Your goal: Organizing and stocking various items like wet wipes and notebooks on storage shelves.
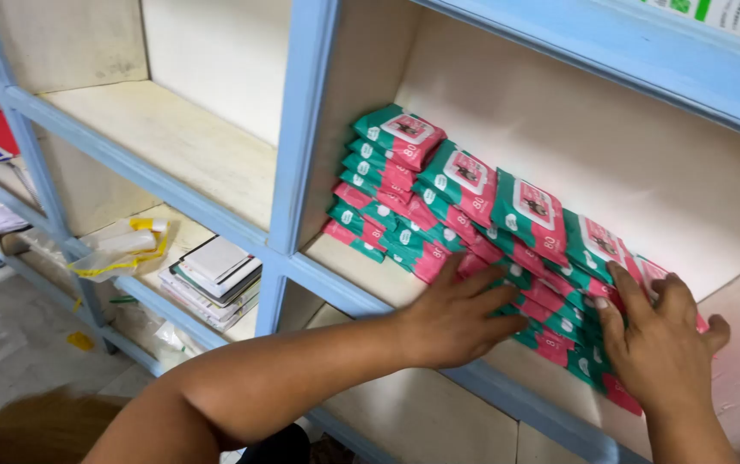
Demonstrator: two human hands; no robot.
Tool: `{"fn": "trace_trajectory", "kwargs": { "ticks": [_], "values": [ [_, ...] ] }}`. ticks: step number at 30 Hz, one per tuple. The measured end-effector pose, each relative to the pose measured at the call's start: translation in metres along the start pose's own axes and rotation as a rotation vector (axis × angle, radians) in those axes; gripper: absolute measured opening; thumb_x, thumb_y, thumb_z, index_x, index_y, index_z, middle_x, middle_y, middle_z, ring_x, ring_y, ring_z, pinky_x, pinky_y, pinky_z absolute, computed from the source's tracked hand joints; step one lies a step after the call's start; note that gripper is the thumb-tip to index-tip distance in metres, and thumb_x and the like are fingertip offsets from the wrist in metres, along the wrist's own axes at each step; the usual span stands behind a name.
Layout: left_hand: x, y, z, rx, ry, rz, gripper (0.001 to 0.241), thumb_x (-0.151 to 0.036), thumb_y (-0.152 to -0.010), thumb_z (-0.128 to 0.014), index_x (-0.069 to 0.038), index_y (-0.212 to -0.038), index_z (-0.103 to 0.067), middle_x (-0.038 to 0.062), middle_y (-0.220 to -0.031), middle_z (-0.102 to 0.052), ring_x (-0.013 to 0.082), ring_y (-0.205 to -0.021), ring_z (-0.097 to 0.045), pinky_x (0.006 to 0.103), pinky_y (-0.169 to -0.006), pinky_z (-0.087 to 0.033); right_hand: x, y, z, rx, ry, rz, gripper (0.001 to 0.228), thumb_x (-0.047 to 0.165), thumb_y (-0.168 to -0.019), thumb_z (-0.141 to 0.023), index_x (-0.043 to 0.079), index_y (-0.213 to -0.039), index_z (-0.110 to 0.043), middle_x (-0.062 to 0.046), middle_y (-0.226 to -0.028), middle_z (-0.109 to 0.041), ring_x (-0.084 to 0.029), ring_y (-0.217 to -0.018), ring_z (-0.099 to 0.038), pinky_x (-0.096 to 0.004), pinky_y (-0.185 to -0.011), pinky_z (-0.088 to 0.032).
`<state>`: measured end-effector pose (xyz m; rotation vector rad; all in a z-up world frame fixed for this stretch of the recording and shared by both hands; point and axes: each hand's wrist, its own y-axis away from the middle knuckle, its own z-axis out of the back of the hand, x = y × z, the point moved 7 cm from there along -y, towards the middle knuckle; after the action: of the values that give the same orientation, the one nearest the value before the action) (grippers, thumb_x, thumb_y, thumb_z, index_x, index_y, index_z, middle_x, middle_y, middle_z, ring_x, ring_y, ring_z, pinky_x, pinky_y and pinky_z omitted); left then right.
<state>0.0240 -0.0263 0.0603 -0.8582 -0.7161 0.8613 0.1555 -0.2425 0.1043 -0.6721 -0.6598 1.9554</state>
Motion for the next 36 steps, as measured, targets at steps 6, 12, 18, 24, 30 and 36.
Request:
{"fn": "trace_trajectory", "kwargs": {
  "ticks": [6,12,18,24,30,36],
  "values": [
    [0.028,0.093,0.019,0.259,0.098,0.145,0.048,-0.028,-0.090,-0.072,-0.022,-0.138,-0.064,0.010,-0.124,-0.062,0.0276,-0.114,-0.055,0.0600,-0.107,-0.038,0.050,0.044,0.029,-0.209,0.004,0.130,0.057,0.048,-0.095,-0.061,0.023,-0.146,-0.061,-0.019,-0.137,-0.046,-0.033,-0.136,-0.053,-0.074,-0.113,-0.027],
    [0.030,0.098,0.030,0.222,0.069,0.198,0.055,-0.015,-0.082,-0.070,-0.018,-0.136,-0.064,0.008,-0.118,-0.064,0.0280,-0.121,-0.059,0.0575,-0.113,-0.036,0.070,0.113,0.058,-0.142,-0.021,0.096,0.057,0.039,-0.079,-0.071,0.026,-0.135,-0.065,-0.014,-0.125,-0.058,-0.031,-0.127,-0.062,-0.058,-0.111,-0.040],
    [0.037,0.102,0.003,0.351,0.038,0.214,0.059,-0.022,-0.082,-0.074,-0.021,-0.139,-0.062,0.011,-0.122,-0.066,0.0304,-0.119,-0.058,0.0541,-0.106,-0.039,-0.021,0.242,0.050,0.541,-0.336,-0.232,0.041,0.027,-0.085,-0.078,0.025,-0.125,-0.072,-0.007,-0.100,-0.065,-0.028,-0.072,-0.067,-0.037,-0.068,-0.053],
    [0.022,0.099,0.021,0.349,-0.130,0.171,0.060,-0.031,-0.091,-0.077,-0.030,-0.149,-0.064,0.002,-0.129,-0.064,0.0253,-0.124,-0.055,0.0488,-0.113,-0.035,-0.109,0.416,0.091,0.491,-0.695,-0.966,0.035,0.021,-0.088,-0.071,0.007,-0.121,-0.070,-0.006,-0.101,-0.064,-0.017,-0.084,-0.064,-0.036,-0.072,-0.055],
    [0.023,0.111,0.013,0.250,-0.194,0.123,0.041,-0.032,-0.099,-0.078,-0.024,-0.140,-0.071,0.000,-0.119,-0.064,0.0214,-0.118,-0.054,0.0427,-0.114,-0.034,-0.191,0.685,-0.005,0.609,-0.735,-1.415,0.037,0.033,-0.097,-0.070,-0.001,-0.111,-0.072,-0.017,-0.091,-0.068,-0.023,-0.078,-0.057,-0.036,-0.067,-0.046],
    [0.042,0.143,-0.006,0.250,0.012,0.171,0.038,-0.018,-0.100,-0.072,-0.009,-0.136,-0.063,0.010,-0.121,-0.058,0.0272,-0.113,-0.055,0.0379,-0.101,-0.046,-0.186,0.830,-0.105,0.377,-0.944,-2.113,0.027,0.031,-0.100,-0.063,0.011,-0.117,-0.066,-0.011,-0.106,-0.068,-0.025,-0.096,-0.065,-0.042,-0.079,-0.052]
  ]
}}
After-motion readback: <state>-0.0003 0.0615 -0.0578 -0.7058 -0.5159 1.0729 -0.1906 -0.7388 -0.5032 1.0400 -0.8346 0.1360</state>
